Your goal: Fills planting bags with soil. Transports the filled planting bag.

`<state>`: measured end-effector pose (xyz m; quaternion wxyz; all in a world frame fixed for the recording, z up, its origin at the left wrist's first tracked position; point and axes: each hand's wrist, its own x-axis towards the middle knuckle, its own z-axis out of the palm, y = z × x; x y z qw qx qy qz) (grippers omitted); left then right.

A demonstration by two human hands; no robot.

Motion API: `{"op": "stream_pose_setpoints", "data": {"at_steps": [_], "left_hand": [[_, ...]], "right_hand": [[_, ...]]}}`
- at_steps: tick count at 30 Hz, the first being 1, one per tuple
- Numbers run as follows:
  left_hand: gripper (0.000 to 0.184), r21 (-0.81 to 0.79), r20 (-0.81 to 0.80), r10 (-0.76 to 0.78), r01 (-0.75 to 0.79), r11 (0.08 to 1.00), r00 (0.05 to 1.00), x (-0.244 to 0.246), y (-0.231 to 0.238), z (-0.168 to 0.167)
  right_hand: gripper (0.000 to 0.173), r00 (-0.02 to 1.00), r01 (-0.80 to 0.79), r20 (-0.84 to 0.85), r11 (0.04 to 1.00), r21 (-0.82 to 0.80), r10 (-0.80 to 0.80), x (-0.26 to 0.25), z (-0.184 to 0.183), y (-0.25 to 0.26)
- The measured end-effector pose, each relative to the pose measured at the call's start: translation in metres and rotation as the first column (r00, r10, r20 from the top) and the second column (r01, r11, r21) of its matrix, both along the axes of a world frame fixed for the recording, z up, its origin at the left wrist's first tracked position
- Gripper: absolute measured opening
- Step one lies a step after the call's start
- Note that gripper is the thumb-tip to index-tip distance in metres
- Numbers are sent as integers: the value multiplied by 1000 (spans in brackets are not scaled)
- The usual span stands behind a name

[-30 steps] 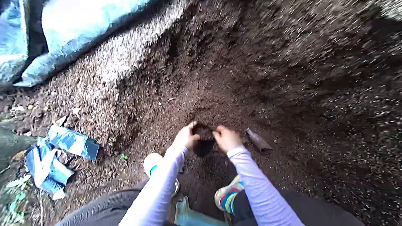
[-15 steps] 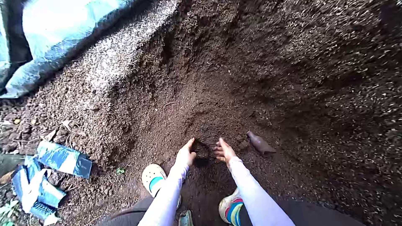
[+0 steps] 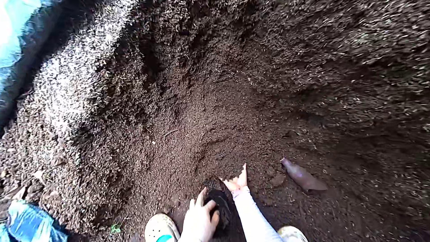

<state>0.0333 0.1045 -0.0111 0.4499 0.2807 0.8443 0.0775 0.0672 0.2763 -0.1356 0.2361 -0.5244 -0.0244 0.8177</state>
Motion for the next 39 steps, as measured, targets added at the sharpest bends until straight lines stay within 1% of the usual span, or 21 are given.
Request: {"op": "stream_pose_setpoints", "data": {"at_steps": [2,4,5,7,10,13,14,16,17,19,20,22,24,26,29,31,32,33,34,36,39], "left_hand": [[42,46,52,2,-5,999,999,-4,-8,-1],[60,88,116,0,-11,996,993,-8,-16,2],[67,127,134,-9,-8,992,991,-9,-21,3],[71,229,170,8,-48,972,985,-13,-23,4],[72,288,241,58,-129,949,969,-24,-5,8],[72,221,359,134,-223,949,924,-33,21,17],[69,190,384,163,-250,949,909,-35,29,21],[51,144,371,183,-251,957,911,-37,40,28],[47,129,350,180,-237,963,920,-36,43,33],[54,143,283,143,-189,972,948,-29,42,41],[54,174,241,96,-140,975,966,-26,38,44],[51,289,152,-14,-31,957,988,-18,24,43],[49,322,95,-43,10,947,995,-13,12,38],[61,268,137,50,-86,960,989,-8,5,32],[78,317,176,124,-176,932,977,1,-5,22],[87,384,198,147,-215,898,969,3,-14,16],[88,402,201,150,-221,889,968,3,-19,14],[88,414,204,152,-226,882,967,3,-24,11],[88,419,208,155,-231,878,966,3,-29,7],[87,420,205,161,-235,877,966,5,-35,-3],[84,376,221,185,-259,890,957,7,-39,-6]], "right_hand": [[86,990,28,-138,998,64,-19,-20,0,10],[86,966,58,-256,995,80,-36,-31,-8,20],[86,970,46,-239,997,59,-30,-29,-8,22],[84,989,-11,-149,999,45,17,-20,4,22],[82,986,-80,-141,994,71,90,-1,35,21],[69,954,-77,-275,985,157,118,26,78,12],[65,942,-79,-308,980,183,133,34,94,8],[61,909,-110,-375,972,208,183,46,122,1],[61,911,-151,-348,964,218,221,51,136,-4],[65,942,-248,-180,950,190,282,57,165,-18],[65,952,-287,-60,942,174,301,56,177,-25],[63,924,-382,133,896,228,360,58,190,-34],[56,866,-501,207,799,333,456,61,187,-35],[47,797,-603,276,683,412,538,62,183,-38],[45,600,-794,451,422,438,661,63,196,-50],[43,419,-899,640,195,393,644,62,199,-54],[44,292,-940,761,26,341,580,64,194,-53],[47,149,-962,874,-138,237,463,66,188,-52],[55,13,-967,931,-233,105,365,69,181,-53],[63,-187,-951,920,-297,-82,344,73,161,-60],[51,-293,-918,894,-361,-164,338,68,150,-74]]}}
